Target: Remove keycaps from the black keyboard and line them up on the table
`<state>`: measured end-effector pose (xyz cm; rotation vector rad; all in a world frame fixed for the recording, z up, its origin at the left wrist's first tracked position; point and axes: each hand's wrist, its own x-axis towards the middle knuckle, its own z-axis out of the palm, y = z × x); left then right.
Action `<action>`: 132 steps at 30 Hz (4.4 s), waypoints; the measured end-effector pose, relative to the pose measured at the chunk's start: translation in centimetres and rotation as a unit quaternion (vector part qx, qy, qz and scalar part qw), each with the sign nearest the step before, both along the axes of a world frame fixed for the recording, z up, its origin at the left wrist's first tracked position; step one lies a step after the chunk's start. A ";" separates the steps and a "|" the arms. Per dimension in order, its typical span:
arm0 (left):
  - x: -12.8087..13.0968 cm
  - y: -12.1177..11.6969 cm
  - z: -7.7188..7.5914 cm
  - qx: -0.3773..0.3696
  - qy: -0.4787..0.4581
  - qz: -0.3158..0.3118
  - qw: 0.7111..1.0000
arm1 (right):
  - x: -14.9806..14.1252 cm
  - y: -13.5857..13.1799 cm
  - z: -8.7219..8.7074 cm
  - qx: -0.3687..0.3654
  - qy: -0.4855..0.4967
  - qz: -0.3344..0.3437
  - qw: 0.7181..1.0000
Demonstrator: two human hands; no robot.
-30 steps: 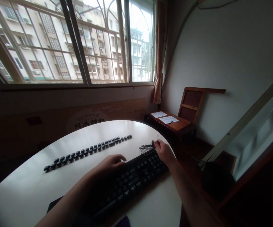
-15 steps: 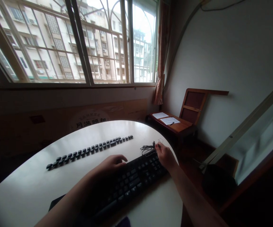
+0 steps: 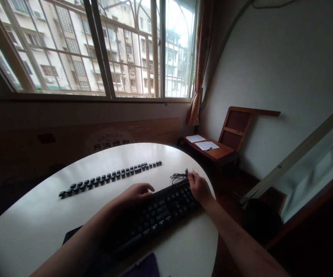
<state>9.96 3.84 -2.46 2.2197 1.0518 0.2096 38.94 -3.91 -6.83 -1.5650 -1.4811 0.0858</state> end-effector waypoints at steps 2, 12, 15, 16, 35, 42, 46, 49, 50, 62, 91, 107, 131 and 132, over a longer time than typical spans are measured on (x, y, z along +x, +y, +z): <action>0.0 -0.1 0.0 0.002 -0.002 0.000 1.000 | 0.1 -0.1 -0.2 0.005 0.005 0.002 1.000; 0.0 0.0 0.1 -0.006 -0.004 0.000 1.000 | 0.8 -0.2 -1.9 0.062 0.068 -0.038 0.995; 0.0 0.1 0.0 -0.003 -0.002 -0.009 1.000 | 0.9 -0.2 -2.0 0.072 0.076 -0.043 0.994; 0.0 0.2 0.0 -0.002 -0.005 -0.012 1.000 | 0.9 -0.2 -2.0 0.075 0.077 -0.044 0.993; 0.0 -0.3 0.3 0.006 -0.028 -0.011 1.000 | 0.5 -0.8 -1.3 0.094 0.085 -0.068 0.990; 0.0 -0.6 0.7 0.016 -0.018 -0.014 1.000 | 0.6 -1.0 -1.4 0.117 0.098 -0.086 0.985; 0.0 -0.5 0.6 0.019 -0.013 -0.024 0.999 | 0.8 -1.0 -1.6 0.143 0.115 -0.105 0.977; 0.0 -0.4 0.5 0.022 -0.014 -0.028 0.999 | 0.7 -1.0 -1.7 0.136 0.117 -0.095 0.979; -0.1 -0.4 0.4 0.023 -0.013 -0.028 0.999 | 0.6 -1.1 -1.6 0.132 0.115 -0.086 0.981; -0.3 0.1 0.0 -0.081 -0.205 -0.012 0.975 | -5.5 0.7 6.9 -0.047 0.102 0.253 0.961; -0.5 -0.5 1.9 -0.372 -0.282 -0.077 0.881 | -9.3 -1.3 5.4 0.167 -0.006 0.304 0.938; -0.8 0.0 1.2 -0.393 -0.327 -0.081 0.856 | -9.0 0.9 3.4 0.111 0.280 0.202 0.932; -1.0 0.6 0.7 -0.283 -0.278 -0.061 0.916 | -8.2 1.5 4.4 0.009 -0.081 0.382 0.920; -0.9 0.6 0.5 -0.279 -0.273 -0.061 0.919 | -8.1 1.5 4.6 0.008 -0.083 0.377 0.922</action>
